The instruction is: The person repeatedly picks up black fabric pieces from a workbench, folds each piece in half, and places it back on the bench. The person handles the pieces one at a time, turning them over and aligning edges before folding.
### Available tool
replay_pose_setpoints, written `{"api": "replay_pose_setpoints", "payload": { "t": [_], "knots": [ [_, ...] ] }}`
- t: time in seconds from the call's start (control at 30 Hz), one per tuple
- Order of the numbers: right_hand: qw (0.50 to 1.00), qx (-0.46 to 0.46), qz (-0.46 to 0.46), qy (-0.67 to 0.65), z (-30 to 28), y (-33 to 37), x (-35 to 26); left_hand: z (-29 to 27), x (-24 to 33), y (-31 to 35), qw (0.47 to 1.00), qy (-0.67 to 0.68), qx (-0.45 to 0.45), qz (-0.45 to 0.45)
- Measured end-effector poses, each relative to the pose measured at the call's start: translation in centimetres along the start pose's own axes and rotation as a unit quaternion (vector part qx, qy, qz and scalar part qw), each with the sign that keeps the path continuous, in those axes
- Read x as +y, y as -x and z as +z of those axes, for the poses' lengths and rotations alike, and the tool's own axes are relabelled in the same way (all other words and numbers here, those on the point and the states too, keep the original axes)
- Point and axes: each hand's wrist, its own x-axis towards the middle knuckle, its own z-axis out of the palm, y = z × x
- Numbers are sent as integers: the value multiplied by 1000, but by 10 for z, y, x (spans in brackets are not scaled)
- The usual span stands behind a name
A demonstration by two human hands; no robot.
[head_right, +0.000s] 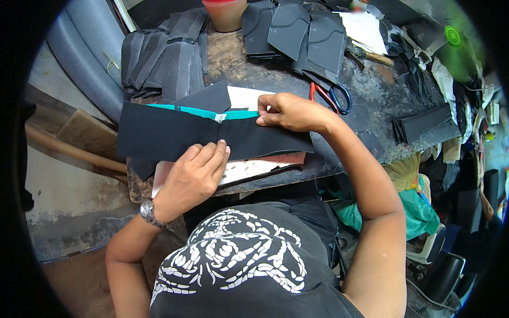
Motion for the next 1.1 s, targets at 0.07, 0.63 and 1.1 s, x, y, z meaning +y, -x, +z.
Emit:
{"api": "replay_pose_setpoints", "payload": {
  "t": [0.07,0.63,1.1],
  "knots": [
    [1000,7,-13,10,1,0,-1,3,1,-3,999,26,17,16],
    [982,133,-69,117,3,15,25,12,6,-15,1000,16,16,-19],
    [954,177,-140,196,7,14,28,8,7,-19,1000,-10,-11,-3]
  ]
}}
